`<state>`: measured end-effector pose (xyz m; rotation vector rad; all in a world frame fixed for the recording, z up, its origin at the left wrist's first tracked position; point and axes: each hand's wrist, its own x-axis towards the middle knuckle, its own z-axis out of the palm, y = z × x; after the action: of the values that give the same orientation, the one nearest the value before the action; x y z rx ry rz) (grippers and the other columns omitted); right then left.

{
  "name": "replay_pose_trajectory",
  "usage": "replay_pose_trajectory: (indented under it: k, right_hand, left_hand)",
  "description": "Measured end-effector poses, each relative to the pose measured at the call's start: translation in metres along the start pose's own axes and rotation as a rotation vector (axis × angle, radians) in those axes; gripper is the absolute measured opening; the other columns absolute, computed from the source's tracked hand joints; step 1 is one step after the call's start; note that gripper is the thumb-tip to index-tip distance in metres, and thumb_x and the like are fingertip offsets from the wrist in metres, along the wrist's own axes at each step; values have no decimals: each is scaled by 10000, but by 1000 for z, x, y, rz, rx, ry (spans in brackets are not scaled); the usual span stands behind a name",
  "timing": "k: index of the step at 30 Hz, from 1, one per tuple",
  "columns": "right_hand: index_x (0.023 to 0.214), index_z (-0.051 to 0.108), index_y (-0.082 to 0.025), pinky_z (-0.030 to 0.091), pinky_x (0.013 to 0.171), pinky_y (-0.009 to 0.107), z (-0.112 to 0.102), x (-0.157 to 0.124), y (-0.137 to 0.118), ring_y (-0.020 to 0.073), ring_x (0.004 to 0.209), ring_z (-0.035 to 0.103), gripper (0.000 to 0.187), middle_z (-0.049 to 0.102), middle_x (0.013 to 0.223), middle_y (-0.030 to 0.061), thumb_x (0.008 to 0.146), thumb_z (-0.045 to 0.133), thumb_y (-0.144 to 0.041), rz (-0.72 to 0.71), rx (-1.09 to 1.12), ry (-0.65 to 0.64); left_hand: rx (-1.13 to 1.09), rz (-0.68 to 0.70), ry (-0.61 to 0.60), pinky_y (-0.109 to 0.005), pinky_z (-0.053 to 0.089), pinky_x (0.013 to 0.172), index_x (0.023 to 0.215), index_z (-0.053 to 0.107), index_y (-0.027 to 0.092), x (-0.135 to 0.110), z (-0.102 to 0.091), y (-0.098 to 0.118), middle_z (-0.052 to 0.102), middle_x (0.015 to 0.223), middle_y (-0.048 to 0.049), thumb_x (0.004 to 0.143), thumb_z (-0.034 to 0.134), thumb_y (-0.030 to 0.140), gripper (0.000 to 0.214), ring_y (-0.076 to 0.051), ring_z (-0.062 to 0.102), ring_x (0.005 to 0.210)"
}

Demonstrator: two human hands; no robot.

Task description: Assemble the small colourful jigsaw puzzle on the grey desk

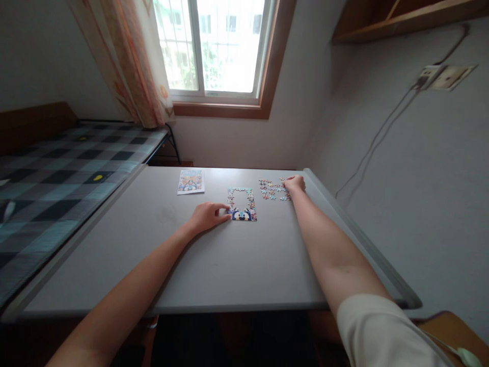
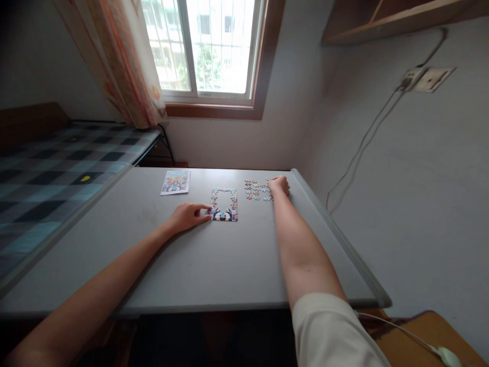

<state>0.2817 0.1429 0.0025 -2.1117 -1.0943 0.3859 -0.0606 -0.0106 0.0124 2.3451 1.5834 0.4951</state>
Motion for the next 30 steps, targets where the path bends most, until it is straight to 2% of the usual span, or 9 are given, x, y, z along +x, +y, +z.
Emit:
replay_pose_trajectory:
  k: [3,5,8,10,14,18,24,30]
  right_hand:
    - [735,643,-201,491,654,285,-4,-6,-8,174,682,603,154,644,733,32,610,693,-125,108,173,47]
    - [778,667,-178,468,608,260,-8,-15,-18,145,627,571,159,653,729,33,626,688,-137,57,299,48]
    - [851,701,-149,436,587,247,-16,-34,-34,123,628,544,202,689,800,57,655,681,-193,-71,481,-90]
    - [893,717,-146,415,573,243,-20,-50,-42,120,642,536,262,708,859,75,656,696,-257,-141,548,-256]
    - [941,718,-157,392,569,242,-23,-86,-50,130,686,555,365,719,926,95,649,710,-377,-234,562,-489]
    - [896,717,-155,387,575,246,-22,-118,-51,142,707,572,343,725,885,95,622,731,-362,-299,553,-639]
    - [823,735,-156,455,680,281,-17,-147,-48,173,768,629,256,731,796,72,606,731,-292,-353,546,-717]
    - [702,725,-152,495,756,310,-11,-153,-37,186,771,665,154,730,748,69,576,759,-234,-387,546,-779]
  left_hand:
    - [4,1,0,-238,289,552,1094,737,293,1,1,-1,629,660,12,818,566,594,443,-132,522,573]
    - [8,-1,1,-239,289,554,1095,736,294,1,1,-1,627,659,12,817,565,597,446,-132,523,573]
    - [6,1,0,-240,296,558,1107,732,289,0,1,-1,628,668,9,819,559,598,456,-135,530,580]
    - [4,1,-1,-240,302,559,1108,731,286,0,0,0,630,669,9,819,555,602,464,-137,537,585]
    - [8,1,4,-239,304,556,1103,733,284,0,0,0,630,668,10,813,550,617,478,-139,545,589]
    - [0,14,13,-238,308,558,1104,732,288,1,1,-2,629,662,14,810,557,617,475,-137,544,579]
    - [-2,16,12,-238,313,564,1110,729,282,1,1,-2,636,666,9,809,557,614,480,-139,547,591]
    - [3,12,11,-241,312,561,1113,728,284,0,0,-2,630,658,12,808,551,620,488,-137,549,588]
